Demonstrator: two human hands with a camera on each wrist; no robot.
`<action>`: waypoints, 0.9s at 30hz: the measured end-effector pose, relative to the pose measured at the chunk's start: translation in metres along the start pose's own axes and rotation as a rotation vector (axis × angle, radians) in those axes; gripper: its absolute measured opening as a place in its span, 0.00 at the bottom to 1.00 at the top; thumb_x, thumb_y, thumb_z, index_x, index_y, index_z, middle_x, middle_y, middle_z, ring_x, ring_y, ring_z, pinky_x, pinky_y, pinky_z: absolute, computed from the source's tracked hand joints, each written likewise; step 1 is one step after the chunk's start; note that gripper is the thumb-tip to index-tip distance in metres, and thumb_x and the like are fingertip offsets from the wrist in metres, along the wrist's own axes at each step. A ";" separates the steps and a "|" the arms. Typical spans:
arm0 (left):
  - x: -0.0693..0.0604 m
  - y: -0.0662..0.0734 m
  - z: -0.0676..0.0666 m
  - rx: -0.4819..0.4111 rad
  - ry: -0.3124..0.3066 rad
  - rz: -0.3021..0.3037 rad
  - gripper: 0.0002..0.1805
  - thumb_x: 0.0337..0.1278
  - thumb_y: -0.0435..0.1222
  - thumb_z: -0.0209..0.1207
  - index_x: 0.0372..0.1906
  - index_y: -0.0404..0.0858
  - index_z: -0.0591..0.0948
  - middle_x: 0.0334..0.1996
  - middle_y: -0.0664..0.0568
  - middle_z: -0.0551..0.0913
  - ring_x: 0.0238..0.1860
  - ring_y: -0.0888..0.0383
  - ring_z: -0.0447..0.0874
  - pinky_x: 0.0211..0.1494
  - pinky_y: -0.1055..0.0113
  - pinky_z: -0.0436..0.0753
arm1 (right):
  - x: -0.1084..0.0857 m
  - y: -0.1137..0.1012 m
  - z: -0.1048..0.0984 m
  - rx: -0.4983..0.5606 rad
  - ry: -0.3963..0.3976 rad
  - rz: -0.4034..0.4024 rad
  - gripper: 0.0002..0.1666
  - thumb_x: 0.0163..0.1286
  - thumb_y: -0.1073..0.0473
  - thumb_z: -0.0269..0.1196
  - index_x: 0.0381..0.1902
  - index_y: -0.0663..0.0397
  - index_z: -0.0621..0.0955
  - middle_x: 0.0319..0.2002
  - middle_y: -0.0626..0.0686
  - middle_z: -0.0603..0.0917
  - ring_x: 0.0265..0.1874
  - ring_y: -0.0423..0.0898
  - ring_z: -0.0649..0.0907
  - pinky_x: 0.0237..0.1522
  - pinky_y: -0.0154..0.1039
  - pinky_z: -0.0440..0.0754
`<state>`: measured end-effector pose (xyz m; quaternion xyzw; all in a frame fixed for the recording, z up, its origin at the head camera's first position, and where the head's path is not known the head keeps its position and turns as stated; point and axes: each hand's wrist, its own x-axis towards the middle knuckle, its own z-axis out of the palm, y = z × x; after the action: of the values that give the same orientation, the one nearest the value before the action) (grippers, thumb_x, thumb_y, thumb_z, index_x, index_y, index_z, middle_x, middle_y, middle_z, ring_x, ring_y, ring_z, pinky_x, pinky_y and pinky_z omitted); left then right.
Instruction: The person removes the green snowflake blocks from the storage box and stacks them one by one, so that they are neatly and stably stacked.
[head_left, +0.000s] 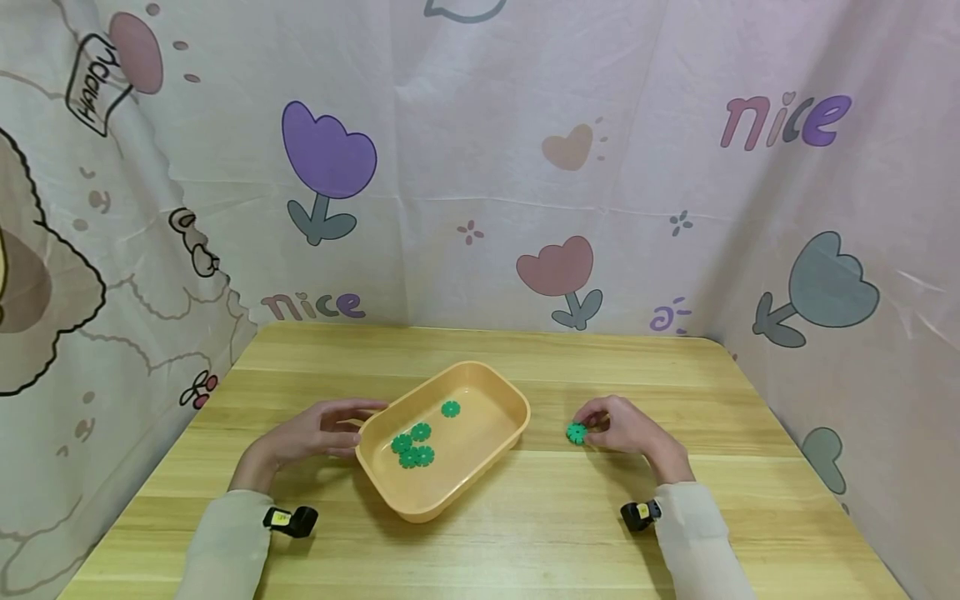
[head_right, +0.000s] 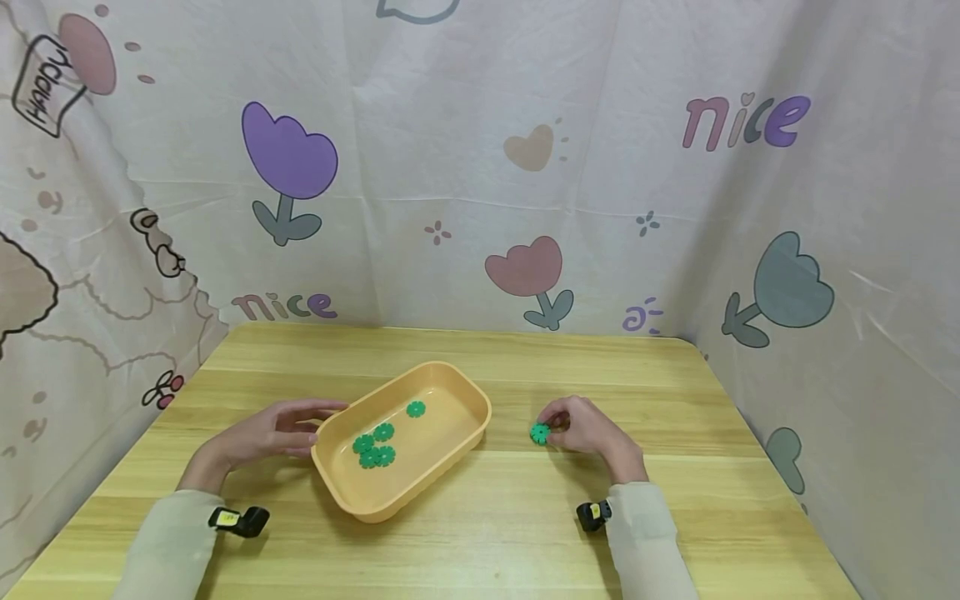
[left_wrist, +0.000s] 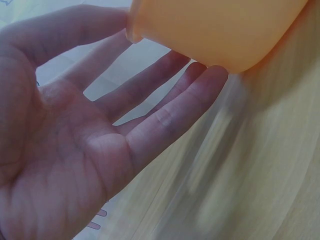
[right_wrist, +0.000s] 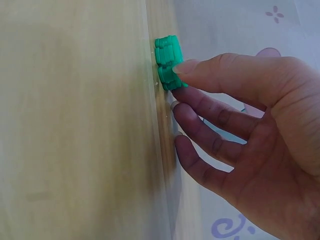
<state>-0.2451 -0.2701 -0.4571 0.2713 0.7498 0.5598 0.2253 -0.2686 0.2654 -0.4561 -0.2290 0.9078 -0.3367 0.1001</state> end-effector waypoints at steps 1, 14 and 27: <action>0.000 0.000 0.000 0.000 0.000 -0.001 0.30 0.72 0.30 0.56 0.76 0.35 0.67 0.72 0.27 0.68 0.63 0.61 0.81 0.59 0.63 0.88 | 0.000 0.000 0.000 0.000 0.000 -0.001 0.14 0.61 0.69 0.72 0.46 0.60 0.87 0.41 0.54 0.89 0.41 0.46 0.84 0.48 0.45 0.89; 0.000 0.000 0.001 0.004 0.007 -0.007 0.30 0.72 0.31 0.56 0.76 0.35 0.68 0.72 0.28 0.69 0.63 0.61 0.80 0.59 0.63 0.88 | 0.000 0.000 -0.001 0.020 -0.015 -0.015 0.14 0.61 0.68 0.72 0.46 0.61 0.87 0.42 0.55 0.89 0.42 0.47 0.85 0.51 0.48 0.89; 0.000 0.001 0.001 0.008 0.002 -0.009 0.30 0.72 0.31 0.56 0.77 0.35 0.67 0.72 0.27 0.68 0.62 0.62 0.81 0.59 0.65 0.87 | -0.003 -0.021 -0.009 0.061 0.007 -0.035 0.19 0.65 0.63 0.71 0.53 0.61 0.85 0.51 0.59 0.88 0.53 0.55 0.84 0.59 0.56 0.85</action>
<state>-0.2442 -0.2694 -0.4568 0.2684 0.7535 0.5560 0.2260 -0.2612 0.2580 -0.4352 -0.2406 0.8933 -0.3668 0.0980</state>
